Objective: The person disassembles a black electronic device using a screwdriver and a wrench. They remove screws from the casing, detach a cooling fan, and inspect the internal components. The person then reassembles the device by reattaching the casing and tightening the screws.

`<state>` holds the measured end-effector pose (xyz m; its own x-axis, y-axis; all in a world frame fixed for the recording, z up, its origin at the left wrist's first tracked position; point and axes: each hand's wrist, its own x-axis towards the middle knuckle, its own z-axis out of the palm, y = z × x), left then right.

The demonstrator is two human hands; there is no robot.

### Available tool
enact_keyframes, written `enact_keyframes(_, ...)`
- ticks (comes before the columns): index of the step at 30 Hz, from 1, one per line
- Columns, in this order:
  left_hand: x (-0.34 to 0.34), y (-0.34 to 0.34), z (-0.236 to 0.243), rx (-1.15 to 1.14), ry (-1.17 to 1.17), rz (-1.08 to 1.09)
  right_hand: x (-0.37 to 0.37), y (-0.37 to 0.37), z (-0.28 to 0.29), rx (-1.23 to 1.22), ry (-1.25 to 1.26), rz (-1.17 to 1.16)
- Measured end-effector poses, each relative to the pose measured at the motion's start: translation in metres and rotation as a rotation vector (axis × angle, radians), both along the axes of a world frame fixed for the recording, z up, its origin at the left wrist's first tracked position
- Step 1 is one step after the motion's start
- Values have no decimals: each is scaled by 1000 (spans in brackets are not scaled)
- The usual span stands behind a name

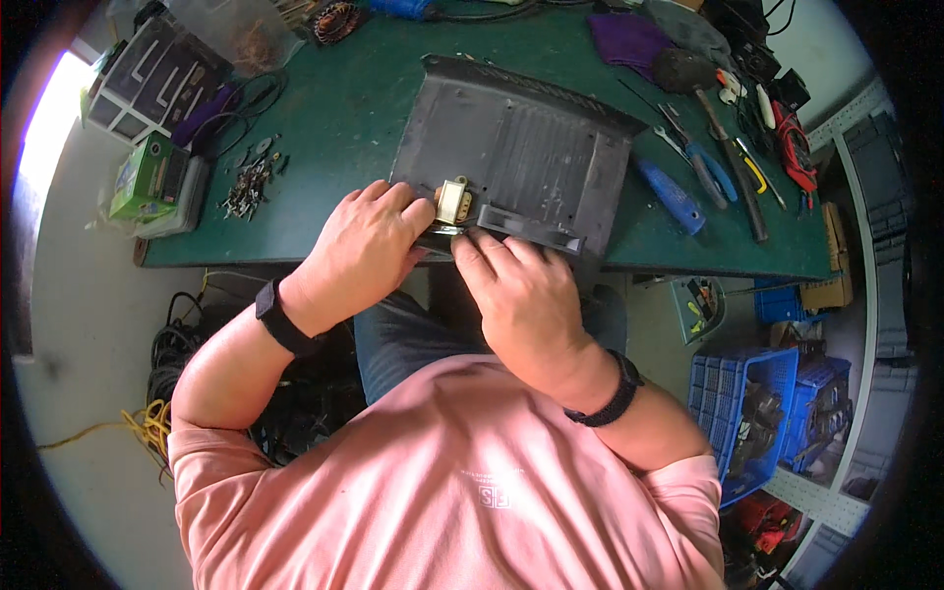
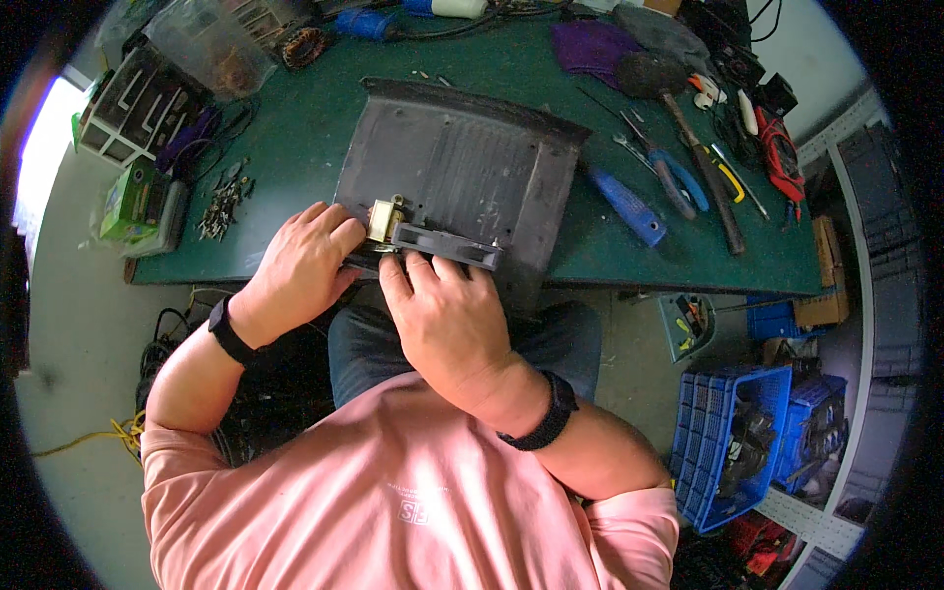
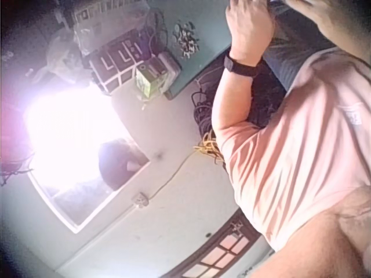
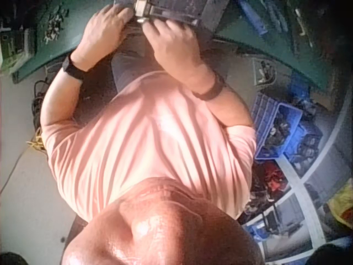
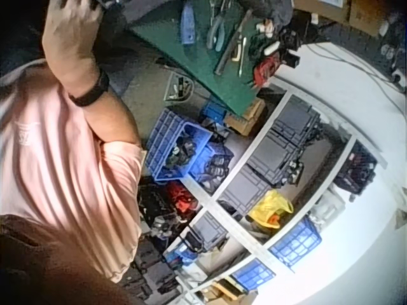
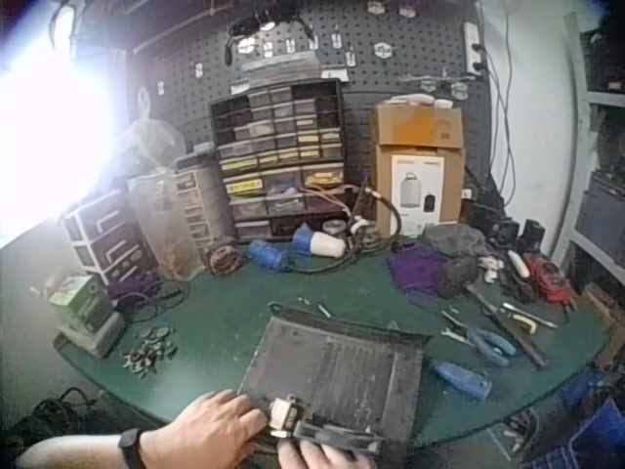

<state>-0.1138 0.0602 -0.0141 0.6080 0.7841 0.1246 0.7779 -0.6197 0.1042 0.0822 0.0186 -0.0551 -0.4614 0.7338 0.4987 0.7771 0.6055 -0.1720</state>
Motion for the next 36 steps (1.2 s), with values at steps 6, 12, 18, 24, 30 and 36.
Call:
enact_keyframes(6,-9,2,-9,39,2,-106,2,-3,9,-128,11,14)
enact_keyframes(12,-17,4,-21,162,0,-225,4,-3,9,-134,32,28)
enact_keyframes(18,-21,8,-31,334,-72,-346,6,1,4,-37,50,17)
enact_keyframes(24,-23,12,-34,401,-129,-380,7,0,10,-133,62,29)
enact_keyframes(30,-18,10,-30,426,-81,-385,6,0,13,-197,60,37)
enact_keyframes(36,-8,7,-30,504,-21,-354,7,0,5,-77,95,46)
